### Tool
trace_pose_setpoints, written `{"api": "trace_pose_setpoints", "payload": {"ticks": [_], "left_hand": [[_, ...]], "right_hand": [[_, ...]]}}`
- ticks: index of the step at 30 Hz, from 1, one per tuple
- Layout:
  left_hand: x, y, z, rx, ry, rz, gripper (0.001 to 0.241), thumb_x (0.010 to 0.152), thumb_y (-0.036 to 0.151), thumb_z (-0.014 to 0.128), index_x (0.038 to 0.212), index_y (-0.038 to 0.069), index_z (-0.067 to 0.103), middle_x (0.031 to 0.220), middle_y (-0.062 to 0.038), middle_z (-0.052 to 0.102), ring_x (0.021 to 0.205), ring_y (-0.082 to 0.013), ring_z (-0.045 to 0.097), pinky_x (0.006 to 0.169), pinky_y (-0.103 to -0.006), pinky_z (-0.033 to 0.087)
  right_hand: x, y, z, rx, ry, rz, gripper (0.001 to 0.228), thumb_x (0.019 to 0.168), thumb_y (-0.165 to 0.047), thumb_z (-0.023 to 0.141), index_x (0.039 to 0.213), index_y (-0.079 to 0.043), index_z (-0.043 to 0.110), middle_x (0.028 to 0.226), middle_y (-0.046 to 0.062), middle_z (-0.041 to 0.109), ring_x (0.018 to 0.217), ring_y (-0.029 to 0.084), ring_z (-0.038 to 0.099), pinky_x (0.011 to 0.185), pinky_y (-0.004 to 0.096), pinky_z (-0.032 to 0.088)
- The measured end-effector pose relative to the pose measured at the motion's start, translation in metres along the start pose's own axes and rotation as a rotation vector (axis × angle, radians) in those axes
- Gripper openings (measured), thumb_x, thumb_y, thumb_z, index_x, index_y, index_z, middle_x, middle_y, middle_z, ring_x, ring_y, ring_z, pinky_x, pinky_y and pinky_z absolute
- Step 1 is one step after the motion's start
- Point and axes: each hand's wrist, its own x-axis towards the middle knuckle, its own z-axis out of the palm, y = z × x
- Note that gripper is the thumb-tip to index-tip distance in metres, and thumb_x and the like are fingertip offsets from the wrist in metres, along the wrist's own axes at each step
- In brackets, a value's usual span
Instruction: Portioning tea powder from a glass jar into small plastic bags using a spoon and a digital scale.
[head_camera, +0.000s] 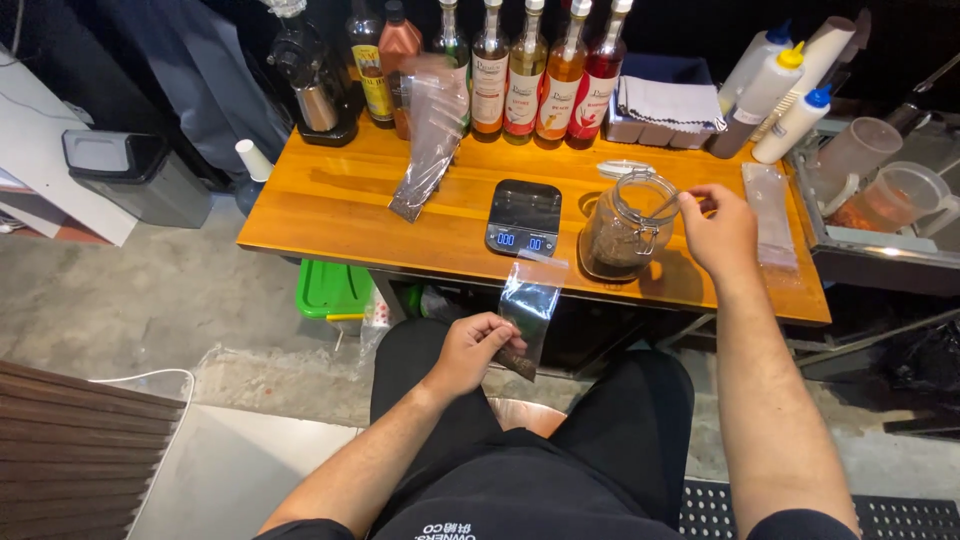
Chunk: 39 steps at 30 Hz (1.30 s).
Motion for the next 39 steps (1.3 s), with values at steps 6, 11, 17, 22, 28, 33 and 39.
{"api": "trace_pose_setpoints", "payload": {"ticks": [6,11,17,22,28,33,39], "left_hand": [[0.0,-0.001,-0.003,-0.023,0.003,0.023,0.019,0.102,0.012,0.062,0.097,-0.002,0.073,0.082,-0.018,0.079,0.075,-0.0225,0.078,0.069,-0.0329,0.062],[0.001,-0.005,-0.004,-0.038,0.02,0.035,0.023,0.104,0.013,0.057,0.098,-0.003,0.072,0.078,-0.018,0.077,0.072,-0.0232,0.077,0.067,-0.0337,0.062],[0.003,-0.017,-0.01,-0.048,0.054,0.06,0.015,0.101,0.007,0.062,0.107,-0.005,0.069,0.074,-0.019,0.075,0.067,-0.0242,0.077,0.065,-0.0319,0.061],[0.003,-0.012,-0.008,-0.018,0.079,0.007,0.012,0.098,0.005,0.065,0.104,-0.004,0.07,0.075,-0.016,0.076,0.067,-0.0195,0.076,0.066,-0.0289,0.06],[0.005,-0.014,-0.002,-0.126,0.1,-0.062,0.009,0.1,0.007,0.059,0.103,-0.001,0.063,0.077,-0.017,0.074,0.069,-0.0209,0.074,0.064,-0.0291,0.057],[0.006,-0.003,0.009,-0.338,0.164,-0.16,0.01,0.102,0.005,0.048,0.111,0.003,0.053,0.073,-0.013,0.066,0.063,-0.0184,0.066,0.06,-0.0264,0.05],[0.007,0.006,0.01,-0.336,0.219,-0.202,0.015,0.105,0.016,0.057,0.107,0.002,0.061,0.067,-0.009,0.063,0.058,-0.0159,0.063,0.058,-0.0238,0.05]], "right_hand": [[0.012,-0.021,-0.002,-0.048,-0.037,0.014,0.015,0.104,-0.03,0.072,0.113,-0.019,0.078,0.076,0.002,0.069,0.073,0.026,0.07,0.069,0.038,0.052],[0.019,-0.039,-0.005,-0.209,-0.086,-0.066,0.018,0.094,-0.031,0.08,0.102,-0.015,0.079,0.074,0.005,0.068,0.08,0.036,0.07,0.074,0.045,0.053],[0.024,-0.045,-0.006,-0.292,-0.112,-0.128,0.013,0.093,-0.026,0.079,0.099,-0.015,0.077,0.074,0.004,0.068,0.084,0.035,0.071,0.078,0.046,0.055],[0.018,-0.055,-0.008,-0.387,-0.116,-0.182,0.011,0.091,-0.021,0.08,0.097,-0.012,0.077,0.077,0.005,0.071,0.086,0.035,0.072,0.08,0.046,0.056],[0.01,-0.094,-0.012,-0.327,-0.296,-0.159,0.013,0.094,-0.029,0.074,0.102,-0.02,0.077,0.086,0.0,0.075,0.097,0.032,0.071,0.091,0.047,0.047],[0.011,-0.1,-0.006,-0.383,-0.423,-0.111,0.02,0.096,-0.03,0.07,0.108,-0.017,0.079,0.095,0.004,0.08,0.103,0.034,0.072,0.093,0.05,0.041],[0.02,-0.074,0.009,-0.326,-0.399,-0.148,0.022,0.103,-0.028,0.062,0.111,-0.016,0.079,0.094,0.01,0.079,0.102,0.04,0.072,0.092,0.054,0.042]]}}
